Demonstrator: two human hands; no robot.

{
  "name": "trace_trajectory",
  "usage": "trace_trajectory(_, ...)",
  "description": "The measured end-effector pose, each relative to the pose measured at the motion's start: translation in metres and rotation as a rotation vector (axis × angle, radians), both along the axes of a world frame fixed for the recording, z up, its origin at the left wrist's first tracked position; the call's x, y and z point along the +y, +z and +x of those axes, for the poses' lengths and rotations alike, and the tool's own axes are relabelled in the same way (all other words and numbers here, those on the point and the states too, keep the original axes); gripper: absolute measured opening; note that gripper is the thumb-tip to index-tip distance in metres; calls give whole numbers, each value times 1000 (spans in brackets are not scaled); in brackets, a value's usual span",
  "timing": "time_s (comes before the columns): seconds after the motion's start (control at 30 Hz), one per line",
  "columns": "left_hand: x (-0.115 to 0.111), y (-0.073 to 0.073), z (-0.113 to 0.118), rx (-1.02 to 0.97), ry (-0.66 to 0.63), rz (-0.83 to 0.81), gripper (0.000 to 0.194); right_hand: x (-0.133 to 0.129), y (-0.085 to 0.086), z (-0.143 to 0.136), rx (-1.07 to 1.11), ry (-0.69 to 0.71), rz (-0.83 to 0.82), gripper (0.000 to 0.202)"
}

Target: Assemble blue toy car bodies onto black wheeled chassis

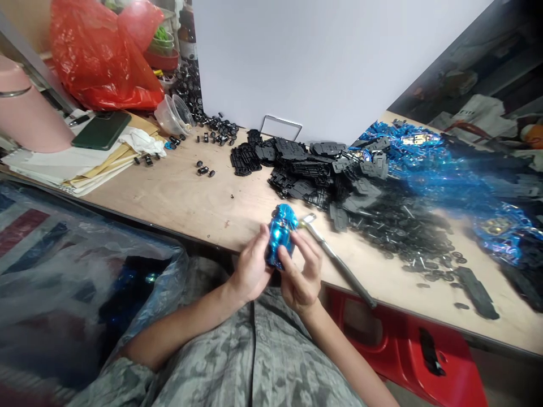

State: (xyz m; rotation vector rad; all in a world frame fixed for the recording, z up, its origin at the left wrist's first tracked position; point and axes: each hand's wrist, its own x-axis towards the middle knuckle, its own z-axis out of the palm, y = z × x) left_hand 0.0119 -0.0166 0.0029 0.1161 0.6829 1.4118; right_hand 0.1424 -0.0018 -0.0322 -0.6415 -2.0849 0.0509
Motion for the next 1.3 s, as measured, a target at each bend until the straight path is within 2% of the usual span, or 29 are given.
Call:
trace_trajectory(0.17,-1,7,-2,126,-73,121,43,-4,-5,-2,13,-28,31,62)
trace_trajectory(0.23,2,6,-11,181,-103,119,38,-5,-4,0,-15,-19,34,59)
trace_trajectory(0.3,6,3,-26,266,-169,132,36,-1,0,7,-63,50,-8,57)
trace_trajectory(0.4,15,-1,-53,520,-317,190,42,18,13,20,-52,86,-104,60)
trace_trajectory(0.47,21,-1,-66,777,-407,251,45,38,22,26,-56,30,-139,67)
trace_trajectory(0.5,24,-2,-71,905,-433,295,44,48,25,27,-116,53,-177,71)
trace_trajectory(0.57,29,-4,-76,1114,-443,394,42,66,28,28,-210,202,-281,62)
trace_trajectory(0.67,31,-10,-77,1280,-428,437,40,79,24,25,-241,338,-424,32)
trace_trajectory(0.73,29,-14,-77,1294,-425,401,39,80,19,23,-226,346,-459,23)
trace_trajectory(0.87,23,-16,-74,1205,-348,350,33,78,14,22,-199,362,-446,22)
trace_trajectory(1.07,21,-16,-69,1228,-312,276,29,85,16,20,-221,469,-564,24)
trace_trajectory(1.3,23,-20,-70,1252,-323,255,28,92,21,18,-231,496,-616,22)
